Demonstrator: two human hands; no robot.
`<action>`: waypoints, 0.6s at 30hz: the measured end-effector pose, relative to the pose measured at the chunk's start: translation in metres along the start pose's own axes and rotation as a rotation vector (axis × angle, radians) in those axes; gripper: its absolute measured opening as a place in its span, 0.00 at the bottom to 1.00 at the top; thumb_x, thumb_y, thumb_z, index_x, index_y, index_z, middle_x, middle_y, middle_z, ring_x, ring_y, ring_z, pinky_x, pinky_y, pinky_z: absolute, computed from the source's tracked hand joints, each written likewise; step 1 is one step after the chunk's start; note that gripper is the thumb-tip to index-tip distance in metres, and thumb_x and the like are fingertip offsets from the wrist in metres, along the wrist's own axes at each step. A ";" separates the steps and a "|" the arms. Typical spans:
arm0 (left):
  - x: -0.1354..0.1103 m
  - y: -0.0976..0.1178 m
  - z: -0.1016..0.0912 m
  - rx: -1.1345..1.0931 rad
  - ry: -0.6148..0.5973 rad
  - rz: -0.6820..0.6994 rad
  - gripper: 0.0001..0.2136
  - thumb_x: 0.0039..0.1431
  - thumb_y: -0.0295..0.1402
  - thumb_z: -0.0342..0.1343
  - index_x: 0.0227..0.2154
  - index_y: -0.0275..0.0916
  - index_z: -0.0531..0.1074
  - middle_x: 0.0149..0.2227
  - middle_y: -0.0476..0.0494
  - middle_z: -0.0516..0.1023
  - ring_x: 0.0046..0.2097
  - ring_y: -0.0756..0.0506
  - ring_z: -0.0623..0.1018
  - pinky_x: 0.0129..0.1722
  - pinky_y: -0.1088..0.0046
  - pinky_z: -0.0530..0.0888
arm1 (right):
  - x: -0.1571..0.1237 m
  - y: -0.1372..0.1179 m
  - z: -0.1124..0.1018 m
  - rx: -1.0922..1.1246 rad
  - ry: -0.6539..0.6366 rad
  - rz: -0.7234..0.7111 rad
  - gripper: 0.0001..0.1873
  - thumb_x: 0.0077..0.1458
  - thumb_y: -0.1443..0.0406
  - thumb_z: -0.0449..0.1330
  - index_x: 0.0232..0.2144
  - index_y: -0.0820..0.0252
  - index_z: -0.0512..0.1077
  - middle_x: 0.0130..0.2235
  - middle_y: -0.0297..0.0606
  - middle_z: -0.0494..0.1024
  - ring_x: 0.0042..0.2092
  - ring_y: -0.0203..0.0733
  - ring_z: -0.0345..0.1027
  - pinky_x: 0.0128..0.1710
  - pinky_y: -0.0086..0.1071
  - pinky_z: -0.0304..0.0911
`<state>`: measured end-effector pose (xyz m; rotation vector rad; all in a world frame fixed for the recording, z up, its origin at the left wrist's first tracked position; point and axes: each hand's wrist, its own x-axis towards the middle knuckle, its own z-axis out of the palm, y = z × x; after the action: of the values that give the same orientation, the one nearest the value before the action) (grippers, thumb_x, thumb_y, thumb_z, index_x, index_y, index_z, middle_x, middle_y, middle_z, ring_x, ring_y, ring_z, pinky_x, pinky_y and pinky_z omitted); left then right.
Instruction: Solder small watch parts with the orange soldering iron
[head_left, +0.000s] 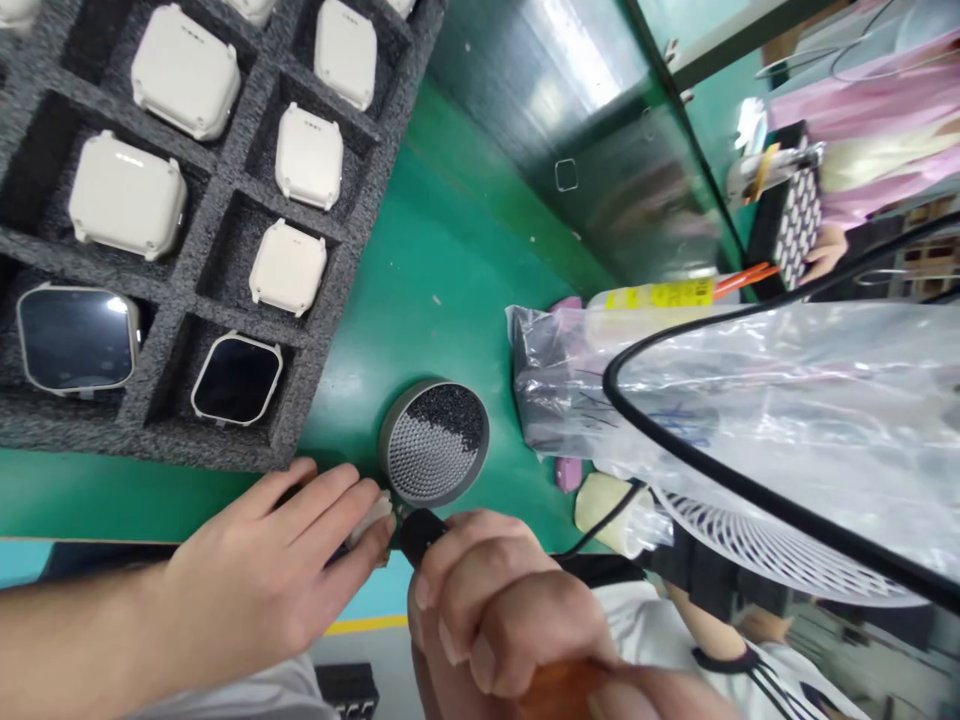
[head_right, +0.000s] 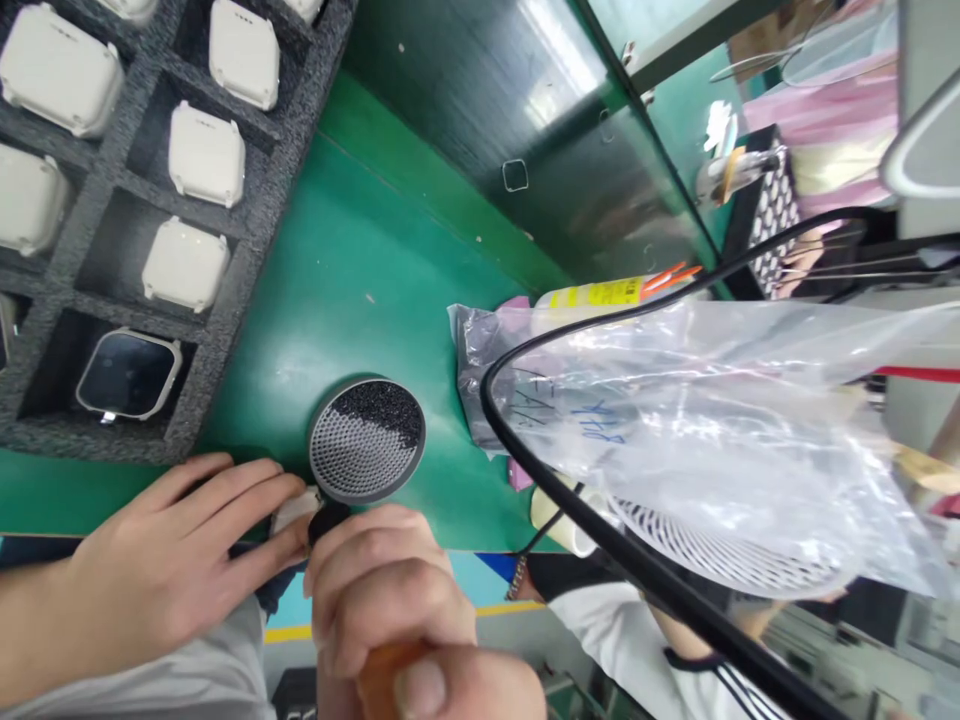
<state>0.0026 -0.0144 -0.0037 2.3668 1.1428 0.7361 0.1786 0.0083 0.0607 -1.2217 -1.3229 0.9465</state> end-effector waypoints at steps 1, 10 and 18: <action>0.000 0.000 0.000 0.002 -0.005 0.002 0.17 0.74 0.30 0.45 0.52 0.39 0.79 0.55 0.40 0.80 0.56 0.37 0.75 0.56 0.54 0.66 | 0.002 0.001 -0.004 0.008 -0.058 0.023 0.17 0.72 0.55 0.51 0.32 0.47 0.73 0.20 0.23 0.69 0.18 0.36 0.66 0.23 0.36 0.71; -0.003 -0.001 -0.003 0.036 -0.034 0.032 0.13 0.71 0.28 0.52 0.52 0.40 0.79 0.55 0.39 0.80 0.57 0.36 0.76 0.55 0.53 0.69 | 0.012 0.011 -0.007 0.253 -0.190 -0.055 0.09 0.67 0.52 0.56 0.43 0.45 0.71 0.28 0.25 0.75 0.24 0.38 0.71 0.25 0.38 0.72; 0.002 -0.003 -0.006 0.119 -0.049 0.066 0.14 0.70 0.37 0.61 0.55 0.41 0.76 0.54 0.39 0.80 0.55 0.36 0.77 0.52 0.56 0.72 | 0.006 -0.006 0.002 0.179 0.260 -0.194 0.34 0.66 0.36 0.41 0.45 0.53 0.72 0.32 0.30 0.63 0.25 0.36 0.65 0.22 0.37 0.67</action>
<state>-0.0020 -0.0106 -0.0003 2.5171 1.1214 0.6442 0.1761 0.0135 0.0670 -1.0205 -1.1032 0.7241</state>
